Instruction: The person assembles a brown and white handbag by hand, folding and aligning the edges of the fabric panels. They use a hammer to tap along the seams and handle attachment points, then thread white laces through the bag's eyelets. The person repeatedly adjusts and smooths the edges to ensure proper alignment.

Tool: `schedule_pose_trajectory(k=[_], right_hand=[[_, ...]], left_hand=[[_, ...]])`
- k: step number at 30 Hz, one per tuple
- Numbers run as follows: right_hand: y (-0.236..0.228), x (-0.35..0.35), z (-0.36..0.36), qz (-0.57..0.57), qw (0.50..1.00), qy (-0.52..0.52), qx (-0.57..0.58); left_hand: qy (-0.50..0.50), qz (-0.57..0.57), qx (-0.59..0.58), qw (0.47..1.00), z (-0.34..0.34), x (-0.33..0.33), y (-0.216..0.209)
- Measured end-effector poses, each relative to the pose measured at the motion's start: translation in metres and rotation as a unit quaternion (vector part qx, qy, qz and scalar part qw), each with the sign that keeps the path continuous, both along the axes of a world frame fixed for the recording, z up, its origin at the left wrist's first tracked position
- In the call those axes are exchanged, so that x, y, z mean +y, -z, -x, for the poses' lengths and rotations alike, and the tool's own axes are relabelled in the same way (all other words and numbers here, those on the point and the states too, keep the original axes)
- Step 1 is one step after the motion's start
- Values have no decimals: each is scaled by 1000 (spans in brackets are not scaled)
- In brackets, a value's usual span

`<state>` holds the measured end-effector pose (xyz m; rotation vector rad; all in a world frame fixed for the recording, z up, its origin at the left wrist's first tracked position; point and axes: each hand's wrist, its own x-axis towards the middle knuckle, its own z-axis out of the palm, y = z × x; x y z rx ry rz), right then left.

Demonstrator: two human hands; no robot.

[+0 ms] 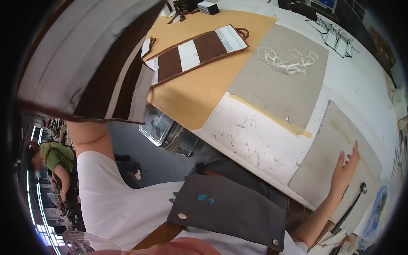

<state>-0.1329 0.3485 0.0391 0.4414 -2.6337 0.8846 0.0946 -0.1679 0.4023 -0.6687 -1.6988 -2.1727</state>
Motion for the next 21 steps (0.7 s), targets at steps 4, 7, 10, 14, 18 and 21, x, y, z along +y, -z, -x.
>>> schedule_pose_trajectory(k=[4, 7, 10, 14, 18, 21], right_hand=[[-23, -71, -37, 215, 957, -150, -121], [-19, -81, -49, 405, 847, -231, -255], [-35, -97, -68, 567, 726, -258, -291], [-2, -24, -41, 610, 671, -163, -389], [31, 36, -25, 590, 691, -93, -408], [28, 32, -25, 462, 808, -8, -366]], left_hand=[[-57, -85, -44, 994, 99, 111, 91], [31, -46, -103, 993, 132, 187, 163], [75, 256, -26, 963, 108, 222, 217], [-19, 521, 167, 837, 70, 205, 295], [-162, 670, 14, 725, 43, 107, 328], [-328, 719, -122, 600, -6, 36, 346]])
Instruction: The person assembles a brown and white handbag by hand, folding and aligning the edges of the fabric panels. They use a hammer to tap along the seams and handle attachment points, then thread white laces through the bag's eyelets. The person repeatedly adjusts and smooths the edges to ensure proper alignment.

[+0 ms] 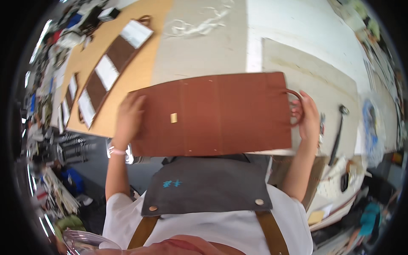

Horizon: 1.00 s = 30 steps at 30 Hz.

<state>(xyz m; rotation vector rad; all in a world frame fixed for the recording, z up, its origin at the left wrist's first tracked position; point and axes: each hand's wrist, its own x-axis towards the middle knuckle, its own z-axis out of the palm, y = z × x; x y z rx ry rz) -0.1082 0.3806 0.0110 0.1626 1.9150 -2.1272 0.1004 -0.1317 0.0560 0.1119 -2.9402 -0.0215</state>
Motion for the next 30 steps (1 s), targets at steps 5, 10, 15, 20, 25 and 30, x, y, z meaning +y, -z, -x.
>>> schedule_pose_trajectory(k=[5, 10, 15, 20, 25, 30], right_hand=[[4, -14, 4, -268, 961, 47, 55], [18, -14, -12, -273, 944, 103, 152], [20, -17, -18, -278, 939, 149, 139], [16, -24, -11, -393, 897, 124, 161], [24, -17, -1, -505, 843, 57, 177], [24, 4, 4, -554, 810, -2, 191]], left_hand=[[-138, -157, 6, 978, -50, -67, 41], [-175, -121, 64, 975, -53, -62, 47], [-230, -150, 74, 959, -48, -58, 36], [-231, -139, 89, 959, -47, -60, 42], [-229, -206, 90, 947, -36, -56, 53], [-249, -266, 83, 928, -41, -60, 49]])
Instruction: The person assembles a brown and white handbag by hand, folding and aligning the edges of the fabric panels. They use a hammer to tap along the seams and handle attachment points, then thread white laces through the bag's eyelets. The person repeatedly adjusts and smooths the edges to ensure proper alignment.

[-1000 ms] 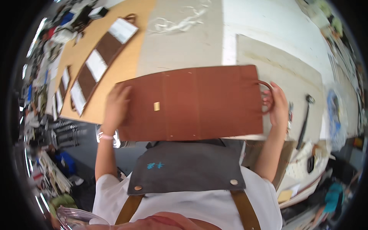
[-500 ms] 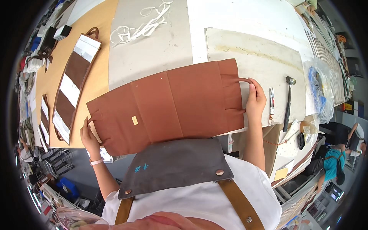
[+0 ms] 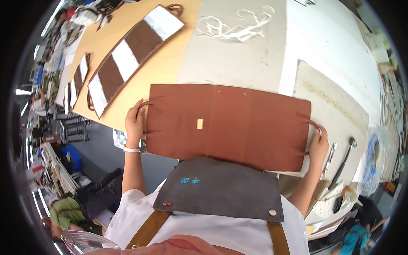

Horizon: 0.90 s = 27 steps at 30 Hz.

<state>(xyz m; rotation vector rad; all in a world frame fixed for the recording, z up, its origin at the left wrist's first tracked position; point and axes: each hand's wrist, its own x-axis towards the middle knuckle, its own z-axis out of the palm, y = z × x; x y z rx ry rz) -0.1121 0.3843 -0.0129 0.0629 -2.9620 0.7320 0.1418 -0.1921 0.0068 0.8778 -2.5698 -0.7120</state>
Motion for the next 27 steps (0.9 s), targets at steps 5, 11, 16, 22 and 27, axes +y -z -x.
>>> schedule_pose_trajectory(k=[5, 11, 16, 22, 27], right_hand=[[-51, 1, 21, 150, 932, -40, -328], [-135, -163, 89, 325, 897, -183, -235], [-187, -369, 160, 446, 810, -351, -146], [-108, -525, 82, 211, 839, -494, -86], [-24, -532, -21, -83, 779, -616, 79]], left_hand=[[-87, -453, 276, 843, -29, -11, -23], [-164, -338, 531, 759, -52, -77, -84], [-166, -288, 613, 717, -80, -170, -106], [-330, -61, 375, 864, -106, -304, -29], [-284, 224, 97, 927, -49, -327, -4]])
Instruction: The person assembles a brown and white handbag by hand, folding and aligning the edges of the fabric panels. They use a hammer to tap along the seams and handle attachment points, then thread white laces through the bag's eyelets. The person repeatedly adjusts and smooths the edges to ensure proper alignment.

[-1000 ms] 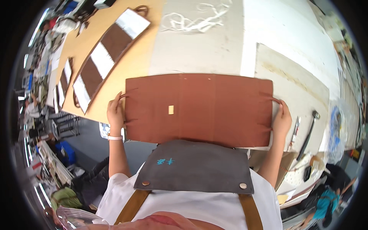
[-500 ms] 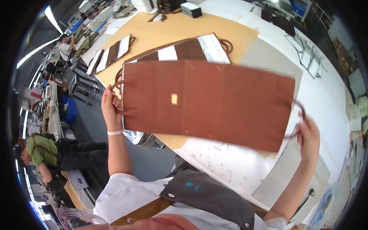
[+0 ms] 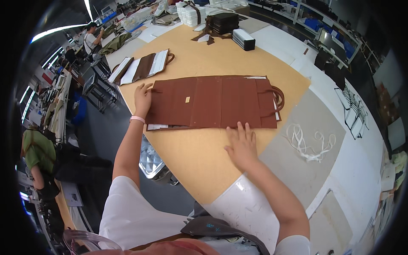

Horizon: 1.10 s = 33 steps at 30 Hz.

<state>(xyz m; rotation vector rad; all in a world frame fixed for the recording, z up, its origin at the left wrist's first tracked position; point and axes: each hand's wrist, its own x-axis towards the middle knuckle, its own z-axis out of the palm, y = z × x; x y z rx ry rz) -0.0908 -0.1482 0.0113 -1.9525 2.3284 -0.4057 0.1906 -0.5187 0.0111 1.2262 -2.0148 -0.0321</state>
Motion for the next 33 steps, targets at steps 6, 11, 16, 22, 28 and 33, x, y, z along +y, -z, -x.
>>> schedule_pose_trajectory(k=[6, 11, 16, 22, 28, 33], right_hand=[[15, -18, -3, 14, 1000, -9, 20], [16, -16, 4, 15, 1000, -4, 2], [13, -29, -17, 72, 996, -40, -40], [21, -16, 1, 68, 998, -7, -11], [31, -15, -2, 136, 991, 6, -15], [32, 10, -3, 203, 979, -1, 12]], left_hand=[[-47, -76, -248, 965, 73, -60, -1], [-146, -232, -253, 928, 112, -106, 18], [-199, -134, -207, 949, 28, -169, 7], [-201, 10, 183, 962, 17, -114, -45], [-156, 106, 231, 955, -39, -53, -179], [113, 184, 237, 947, 16, 88, -272]])
